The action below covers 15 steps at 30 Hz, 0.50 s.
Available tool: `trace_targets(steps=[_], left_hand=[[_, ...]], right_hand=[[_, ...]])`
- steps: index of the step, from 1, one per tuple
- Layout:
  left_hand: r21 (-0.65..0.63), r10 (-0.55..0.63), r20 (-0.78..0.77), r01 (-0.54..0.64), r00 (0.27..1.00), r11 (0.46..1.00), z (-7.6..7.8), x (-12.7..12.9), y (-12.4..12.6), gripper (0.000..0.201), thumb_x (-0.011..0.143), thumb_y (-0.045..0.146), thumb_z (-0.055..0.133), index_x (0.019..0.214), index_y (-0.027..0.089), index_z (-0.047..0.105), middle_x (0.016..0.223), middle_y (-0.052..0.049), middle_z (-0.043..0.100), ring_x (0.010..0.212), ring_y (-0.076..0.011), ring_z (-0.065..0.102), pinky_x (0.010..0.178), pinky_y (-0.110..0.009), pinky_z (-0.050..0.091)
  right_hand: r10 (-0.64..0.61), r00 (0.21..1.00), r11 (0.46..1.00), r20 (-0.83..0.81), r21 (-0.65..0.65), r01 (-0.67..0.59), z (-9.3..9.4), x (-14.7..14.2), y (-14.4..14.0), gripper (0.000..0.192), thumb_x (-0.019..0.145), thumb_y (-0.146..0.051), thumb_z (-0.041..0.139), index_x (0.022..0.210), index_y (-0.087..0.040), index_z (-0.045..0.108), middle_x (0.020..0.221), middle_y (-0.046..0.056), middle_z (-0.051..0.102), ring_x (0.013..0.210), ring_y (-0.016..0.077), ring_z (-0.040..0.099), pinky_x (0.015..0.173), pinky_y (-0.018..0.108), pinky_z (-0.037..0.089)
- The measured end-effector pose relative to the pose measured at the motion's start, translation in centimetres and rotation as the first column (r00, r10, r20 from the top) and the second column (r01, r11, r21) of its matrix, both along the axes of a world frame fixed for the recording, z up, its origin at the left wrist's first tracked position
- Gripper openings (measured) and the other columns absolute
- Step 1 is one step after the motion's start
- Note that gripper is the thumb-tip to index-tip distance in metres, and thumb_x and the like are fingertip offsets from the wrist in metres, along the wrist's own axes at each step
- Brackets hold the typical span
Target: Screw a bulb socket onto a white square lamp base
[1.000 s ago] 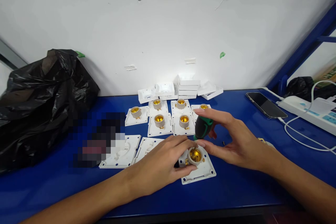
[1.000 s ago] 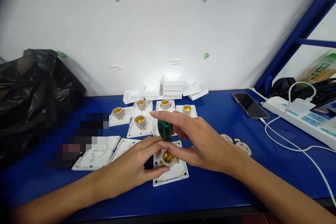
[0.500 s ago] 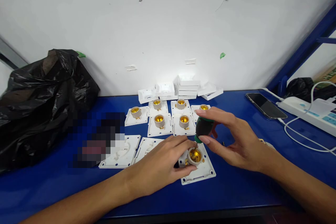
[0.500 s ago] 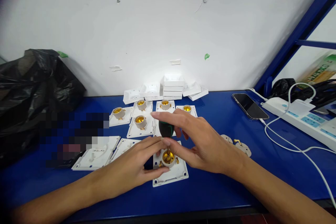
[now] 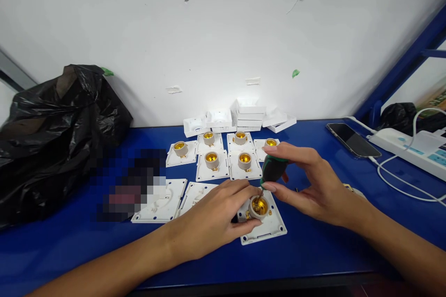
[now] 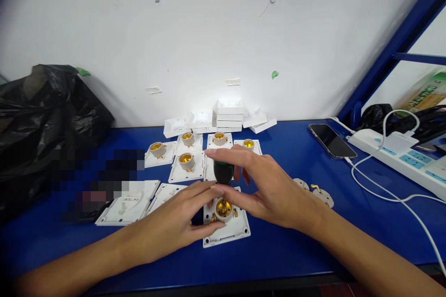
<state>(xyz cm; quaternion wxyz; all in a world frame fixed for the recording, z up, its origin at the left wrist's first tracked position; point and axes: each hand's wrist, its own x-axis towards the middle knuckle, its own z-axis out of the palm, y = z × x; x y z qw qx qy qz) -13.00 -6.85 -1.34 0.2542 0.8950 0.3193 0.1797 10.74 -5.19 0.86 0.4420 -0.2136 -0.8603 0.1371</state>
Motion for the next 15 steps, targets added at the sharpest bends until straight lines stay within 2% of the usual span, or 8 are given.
trace_targets(steps=[15], left_hand=[[0.039,-0.028,-0.036,0.029,0.999,0.999,-0.15,-0.1,0.07,0.035,0.099,0.032,0.07,0.13,0.025,0.057,0.123,-0.006,0.066,0.11,-0.0248,0.065,0.096,-0.038,0.054]], right_hand=[[-0.007,1.0,1.0,0.004,0.014,0.007,-0.04,0.06,-0.03,0.063,0.094,-0.016,0.071,0.149,-0.03,0.043,0.128,0.007,0.07,0.076,0.0153,0.064,0.066,0.035,0.055]])
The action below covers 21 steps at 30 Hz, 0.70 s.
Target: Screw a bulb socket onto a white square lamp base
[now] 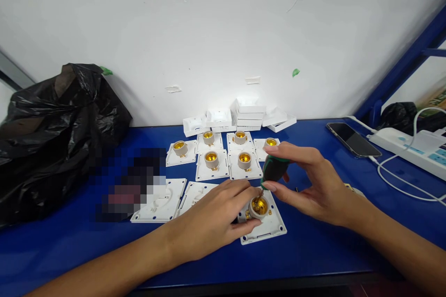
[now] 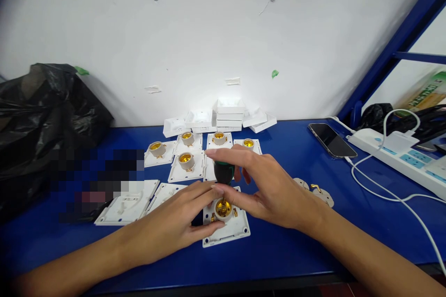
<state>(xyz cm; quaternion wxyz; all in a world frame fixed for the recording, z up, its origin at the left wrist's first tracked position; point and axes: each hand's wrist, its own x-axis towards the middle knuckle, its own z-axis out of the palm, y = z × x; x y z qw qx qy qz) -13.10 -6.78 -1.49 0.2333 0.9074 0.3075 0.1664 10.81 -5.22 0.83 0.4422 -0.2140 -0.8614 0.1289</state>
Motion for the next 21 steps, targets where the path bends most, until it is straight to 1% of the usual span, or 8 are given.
trace_targets(steps=[9,14,21], left_hand=[[0.004,-0.01,-0.04,0.01,0.999,1.0,0.28,0.1,-0.09,0.035,0.1,0.031,0.069,0.132,0.024,0.056,0.124,-0.007,0.065,0.11,-0.0254,0.065,0.097,-0.04,0.054],[0.025,-0.018,-0.07,0.02,0.997,0.999,0.47,0.09,-0.12,0.042,0.1,0.032,0.069,0.138,0.024,0.051,0.127,-0.008,0.064,0.112,-0.0265,0.064,0.1,-0.042,0.053],[0.064,-0.035,-0.085,0.04,0.996,0.997,0.42,0.08,-0.08,0.037,0.101,0.031,0.067,0.134,0.022,0.052,0.121,-0.007,0.065,0.11,-0.026,0.065,0.099,-0.043,0.054]], right_hand=[[-0.006,1.0,1.0,0.016,0.024,0.005,0.27,-0.06,-0.07,0.06,0.094,-0.016,0.071,0.146,-0.027,0.045,0.127,0.007,0.071,0.076,0.0149,0.063,0.066,0.035,0.055],[-0.021,0.999,0.999,0.028,0.037,0.02,0.38,-0.05,-0.14,0.058,0.094,-0.017,0.071,0.145,-0.026,0.046,0.128,0.006,0.071,0.078,0.015,0.065,0.066,0.034,0.056],[-0.074,0.995,0.99,0.063,0.128,0.066,0.5,0.11,-0.26,0.055,0.096,-0.018,0.068,0.147,-0.024,0.046,0.131,0.005,0.071,0.077,0.0141,0.067,0.068,0.031,0.058]])
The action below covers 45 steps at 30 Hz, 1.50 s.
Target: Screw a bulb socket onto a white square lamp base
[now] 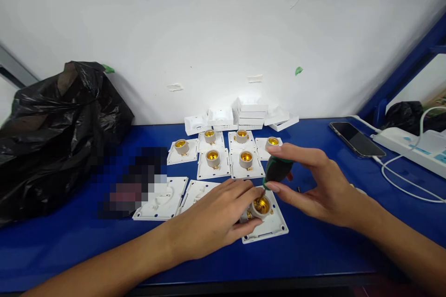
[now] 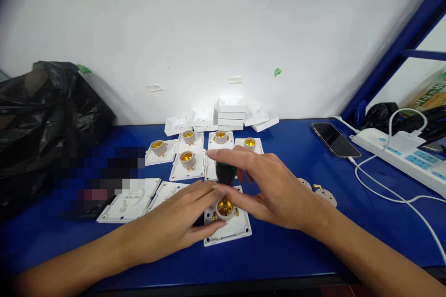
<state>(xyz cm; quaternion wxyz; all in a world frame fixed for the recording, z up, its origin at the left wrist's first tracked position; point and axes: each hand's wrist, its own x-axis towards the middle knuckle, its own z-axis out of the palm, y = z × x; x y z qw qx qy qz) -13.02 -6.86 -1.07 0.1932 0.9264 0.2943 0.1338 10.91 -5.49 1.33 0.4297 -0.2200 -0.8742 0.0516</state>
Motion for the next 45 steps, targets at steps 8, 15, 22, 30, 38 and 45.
trace_targets(steps=[8,15,22,30,38,45], left_hand=[[0.041,-0.015,-0.012,0.016,1.0,0.999,0.09,0.02,-0.01,0.039,0.101,0.03,0.067,0.135,0.02,0.052,0.118,-0.008,0.065,0.109,-0.0261,0.065,0.099,-0.042,0.053],[0.066,-0.028,-0.021,0.029,0.999,0.997,0.04,-0.09,-0.04,0.035,0.101,0.031,0.066,0.131,0.019,0.052,0.118,-0.008,0.066,0.106,-0.0257,0.065,0.097,-0.041,0.054],[0.075,-0.045,-0.041,0.048,0.998,0.996,0.28,-0.13,0.05,0.031,0.103,0.031,0.063,0.13,0.02,0.051,0.117,-0.008,0.066,0.105,-0.0265,0.065,0.099,-0.042,0.053],[0.068,-0.051,-0.035,0.053,0.998,0.996,0.29,-0.16,0.08,0.033,0.102,0.03,0.064,0.131,0.019,0.052,0.118,-0.008,0.065,0.107,-0.0259,0.065,0.1,-0.042,0.052],[0.097,-0.023,-0.033,0.027,0.999,0.995,0.25,-0.09,-0.26,0.033,0.101,0.029,0.066,0.129,0.019,0.051,0.115,-0.007,0.065,0.104,-0.0251,0.066,0.097,-0.04,0.053],[0.079,-0.04,-0.003,0.04,0.999,0.996,0.21,-0.2,-0.02,0.031,0.103,0.031,0.063,0.129,0.02,0.052,0.114,-0.007,0.066,0.102,-0.0248,0.066,0.096,-0.04,0.053]], right_hand=[[-0.03,0.999,0.999,0.022,0.019,0.03,0.05,0.07,-0.13,0.053,0.097,-0.018,0.066,0.146,-0.024,0.046,0.13,0.004,0.072,0.076,0.0137,0.067,0.067,0.03,0.058],[-0.022,1.0,1.0,0.006,0.018,0.022,0.07,-0.13,-0.14,0.058,0.097,-0.016,0.066,0.149,-0.025,0.043,0.116,0.002,0.075,0.072,0.0138,0.066,0.063,0.03,0.056],[-0.003,1.0,1.0,-0.02,-0.031,0.003,-0.24,-0.12,-0.26,0.06,0.097,-0.016,0.066,0.151,-0.028,0.043,0.1,-0.001,0.073,0.07,0.0142,0.064,0.061,0.03,0.054],[-0.026,1.0,0.999,-0.003,-0.022,0.026,-0.23,0.0,-0.25,0.063,0.095,-0.015,0.068,0.151,-0.028,0.042,0.109,0.001,0.074,0.072,0.0146,0.067,0.062,0.032,0.055],[-0.03,1.0,0.999,-0.008,-0.025,0.029,-0.16,-0.08,-0.31,0.061,0.095,-0.015,0.068,0.15,-0.028,0.044,0.105,0.0,0.074,0.072,0.0144,0.067,0.063,0.03,0.055],[-0.028,1.0,1.0,0.001,-0.01,0.028,-0.05,-0.12,-0.23,0.062,0.095,-0.014,0.067,0.15,-0.027,0.042,0.11,0.001,0.075,0.071,0.0142,0.067,0.063,0.03,0.056]])
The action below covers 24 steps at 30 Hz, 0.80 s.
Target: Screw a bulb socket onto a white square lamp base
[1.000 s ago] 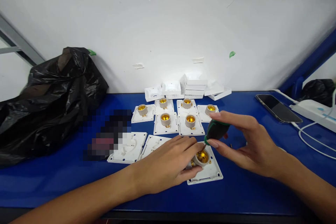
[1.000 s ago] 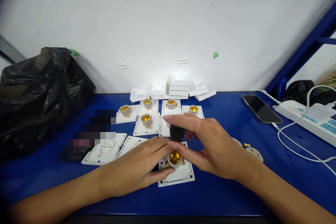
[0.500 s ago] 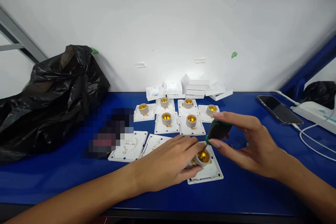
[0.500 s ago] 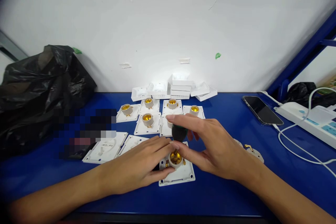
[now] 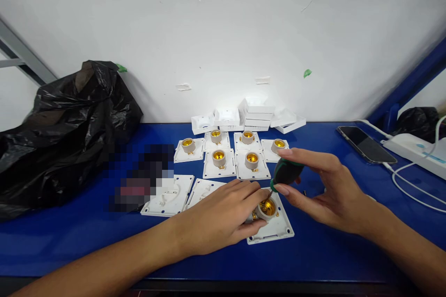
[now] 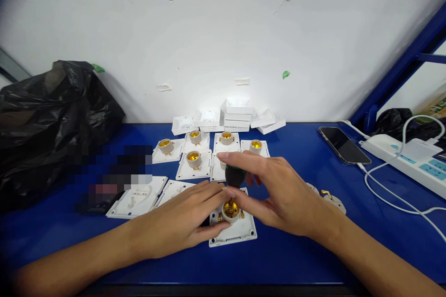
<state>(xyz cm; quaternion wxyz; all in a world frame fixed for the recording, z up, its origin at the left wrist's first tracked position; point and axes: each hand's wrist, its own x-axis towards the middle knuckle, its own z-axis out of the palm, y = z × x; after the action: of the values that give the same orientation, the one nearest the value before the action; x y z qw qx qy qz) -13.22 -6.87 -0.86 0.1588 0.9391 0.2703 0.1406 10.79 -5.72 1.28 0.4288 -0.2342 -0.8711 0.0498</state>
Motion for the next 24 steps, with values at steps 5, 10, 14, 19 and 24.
trace_targets(steps=[5,10,14,19,24], left_hand=[[-0.025,-0.004,-0.007,0.003,1.0,1.0,-0.04,0.03,0.09,0.03,0.102,0.03,0.064,0.128,0.021,0.052,0.115,-0.007,0.066,0.102,-0.0247,0.066,0.097,-0.041,0.053],[-0.022,-0.003,-0.027,0.002,1.0,1.0,0.11,0.08,0.07,0.031,0.102,0.03,0.064,0.128,0.018,0.053,0.115,-0.008,0.066,0.104,-0.0251,0.065,0.097,-0.04,0.053],[-0.027,0.0,-0.032,-0.001,0.999,1.0,0.21,0.1,0.05,0.034,0.103,0.031,0.063,0.133,0.021,0.051,0.117,-0.008,0.066,0.105,-0.0254,0.065,0.099,-0.042,0.052],[-0.029,-0.002,-0.025,0.001,1.0,1.0,0.14,0.08,0.02,0.032,0.103,0.03,0.063,0.131,0.02,0.052,0.116,-0.008,0.066,0.104,-0.0253,0.066,0.098,-0.041,0.053],[-0.028,-0.004,-0.023,0.004,1.0,1.0,0.12,0.08,0.06,0.033,0.103,0.031,0.063,0.132,0.02,0.052,0.116,-0.008,0.066,0.104,-0.0254,0.066,0.098,-0.041,0.053]], right_hand=[[0.008,1.0,1.0,0.003,0.003,-0.008,0.0,0.12,-0.06,0.064,0.095,-0.014,0.068,0.151,-0.028,0.041,0.12,0.004,0.075,0.071,0.0147,0.068,0.063,0.03,0.058],[0.005,1.0,1.0,0.012,0.01,-0.005,0.22,0.01,-0.01,0.065,0.095,-0.014,0.068,0.152,-0.028,0.041,0.125,0.004,0.074,0.071,0.0145,0.068,0.064,0.03,0.059],[-0.01,1.0,1.0,0.01,0.014,0.01,0.22,-0.01,0.0,0.064,0.095,-0.015,0.068,0.151,-0.028,0.042,0.128,0.004,0.074,0.071,0.0145,0.069,0.064,0.031,0.059],[-0.029,0.999,0.999,0.019,0.032,0.029,0.14,0.06,-0.08,0.064,0.094,-0.014,0.068,0.151,-0.028,0.042,0.126,0.005,0.074,0.071,0.015,0.07,0.065,0.032,0.059],[-0.014,1.0,1.0,0.01,0.022,0.014,0.21,0.01,-0.07,0.063,0.094,-0.014,0.067,0.15,-0.029,0.042,0.123,0.005,0.076,0.069,0.0156,0.07,0.062,0.031,0.059]])
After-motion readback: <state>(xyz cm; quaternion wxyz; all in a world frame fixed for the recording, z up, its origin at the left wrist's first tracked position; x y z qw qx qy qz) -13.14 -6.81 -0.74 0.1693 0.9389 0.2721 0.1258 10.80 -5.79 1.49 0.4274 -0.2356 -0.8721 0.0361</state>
